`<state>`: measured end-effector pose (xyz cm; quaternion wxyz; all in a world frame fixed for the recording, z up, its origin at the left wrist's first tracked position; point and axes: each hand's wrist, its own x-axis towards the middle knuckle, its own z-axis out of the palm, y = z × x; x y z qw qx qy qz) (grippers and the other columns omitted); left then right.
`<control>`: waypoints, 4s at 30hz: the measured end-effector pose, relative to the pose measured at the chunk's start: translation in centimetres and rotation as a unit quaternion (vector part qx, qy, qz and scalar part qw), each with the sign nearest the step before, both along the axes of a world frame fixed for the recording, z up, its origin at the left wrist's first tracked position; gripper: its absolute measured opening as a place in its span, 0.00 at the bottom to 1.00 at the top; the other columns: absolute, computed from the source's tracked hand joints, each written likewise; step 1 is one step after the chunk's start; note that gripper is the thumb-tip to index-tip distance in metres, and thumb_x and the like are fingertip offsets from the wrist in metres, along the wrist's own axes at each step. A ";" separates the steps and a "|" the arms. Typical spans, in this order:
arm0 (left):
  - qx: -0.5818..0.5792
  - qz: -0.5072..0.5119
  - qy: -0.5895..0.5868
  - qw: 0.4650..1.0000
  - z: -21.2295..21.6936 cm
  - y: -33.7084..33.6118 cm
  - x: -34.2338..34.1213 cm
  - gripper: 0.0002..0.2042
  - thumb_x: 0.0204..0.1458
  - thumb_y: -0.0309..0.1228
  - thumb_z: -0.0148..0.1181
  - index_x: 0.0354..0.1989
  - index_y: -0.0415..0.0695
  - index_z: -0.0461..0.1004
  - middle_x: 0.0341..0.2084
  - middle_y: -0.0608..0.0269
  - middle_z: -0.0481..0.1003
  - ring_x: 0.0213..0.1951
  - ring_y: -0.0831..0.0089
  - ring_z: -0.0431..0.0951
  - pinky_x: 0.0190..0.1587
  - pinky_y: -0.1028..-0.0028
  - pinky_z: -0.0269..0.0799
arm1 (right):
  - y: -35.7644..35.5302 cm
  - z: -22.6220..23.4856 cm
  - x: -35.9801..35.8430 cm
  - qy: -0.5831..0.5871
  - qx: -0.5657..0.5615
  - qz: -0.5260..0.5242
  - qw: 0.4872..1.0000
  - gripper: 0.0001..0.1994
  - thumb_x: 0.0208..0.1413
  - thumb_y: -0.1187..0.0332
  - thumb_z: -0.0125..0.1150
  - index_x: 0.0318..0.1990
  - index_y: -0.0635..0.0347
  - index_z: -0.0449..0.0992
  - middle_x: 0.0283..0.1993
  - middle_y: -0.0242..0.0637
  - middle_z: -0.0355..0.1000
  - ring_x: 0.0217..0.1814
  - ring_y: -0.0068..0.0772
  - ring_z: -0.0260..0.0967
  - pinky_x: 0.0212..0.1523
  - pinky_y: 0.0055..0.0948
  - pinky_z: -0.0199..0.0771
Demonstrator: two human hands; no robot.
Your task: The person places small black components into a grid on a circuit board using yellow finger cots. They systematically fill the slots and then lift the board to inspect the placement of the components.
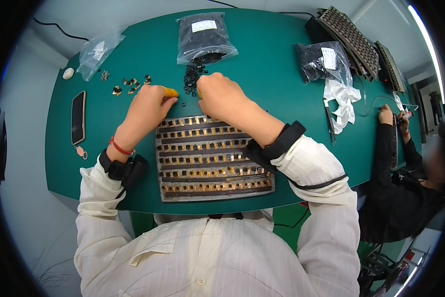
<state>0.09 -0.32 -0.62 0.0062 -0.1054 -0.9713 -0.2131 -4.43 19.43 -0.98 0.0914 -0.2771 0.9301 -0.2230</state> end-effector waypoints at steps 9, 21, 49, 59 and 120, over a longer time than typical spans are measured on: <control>0.071 0.002 -0.066 0.995 -0.1 0.8 -0.1 0.11 0.48 0.31 0.68 0.35 0.34 0.81 0.29 0.46 0.80 0.34 0.53 0.82 0.38 0.63 0.78 | 0.6 0.9 -0.2 -0.024 -0.033 0.000 0.999 0.07 0.46 0.76 0.67 0.33 0.69 0.81 0.31 0.53 0.78 0.35 0.49 0.78 0.37 0.38 0.78; 0.039 0.017 -0.038 0.998 0.0 1.3 0.9 0.07 0.48 0.29 0.67 0.29 0.37 0.81 0.24 0.49 0.79 0.29 0.53 0.81 0.34 0.62 0.77 | 7.2 4.2 10.2 -0.038 -0.074 0.052 0.995 0.05 0.48 0.76 0.64 0.30 0.70 0.78 0.33 0.49 0.72 0.38 0.51 0.73 0.40 0.41 0.75; 0.027 -0.218 0.071 0.973 -1.1 2.2 12.8 0.08 0.47 0.29 0.68 0.27 0.38 0.79 0.28 0.58 0.74 0.33 0.60 0.73 0.42 0.65 0.69 | 5.8 2.4 16.3 -0.015 0.083 0.100 0.991 0.15 0.56 0.66 0.61 0.20 0.65 0.78 0.20 0.48 0.72 0.23 0.50 0.74 0.27 0.43 0.75; -0.044 -0.236 0.038 0.970 -0.2 2.9 15.0 0.18 0.52 0.39 0.65 0.16 0.39 0.75 0.17 0.57 0.73 0.21 0.59 0.73 0.35 0.64 0.69 | 4.0 4.6 4.2 -0.041 -0.068 0.023 0.997 0.12 0.49 0.68 0.68 0.36 0.70 0.82 0.30 0.54 0.78 0.32 0.51 0.79 0.37 0.38 0.79; 0.034 -0.035 0.045 0.998 -1.6 0.3 -0.9 0.08 0.48 0.27 0.67 0.32 0.34 0.81 0.23 0.53 0.79 0.26 0.61 0.80 0.32 0.67 0.75 | 6.5 2.6 12.4 -0.040 -0.047 0.107 0.992 0.08 0.50 0.73 0.66 0.28 0.70 0.76 0.32 0.45 0.68 0.37 0.48 0.72 0.39 0.40 0.76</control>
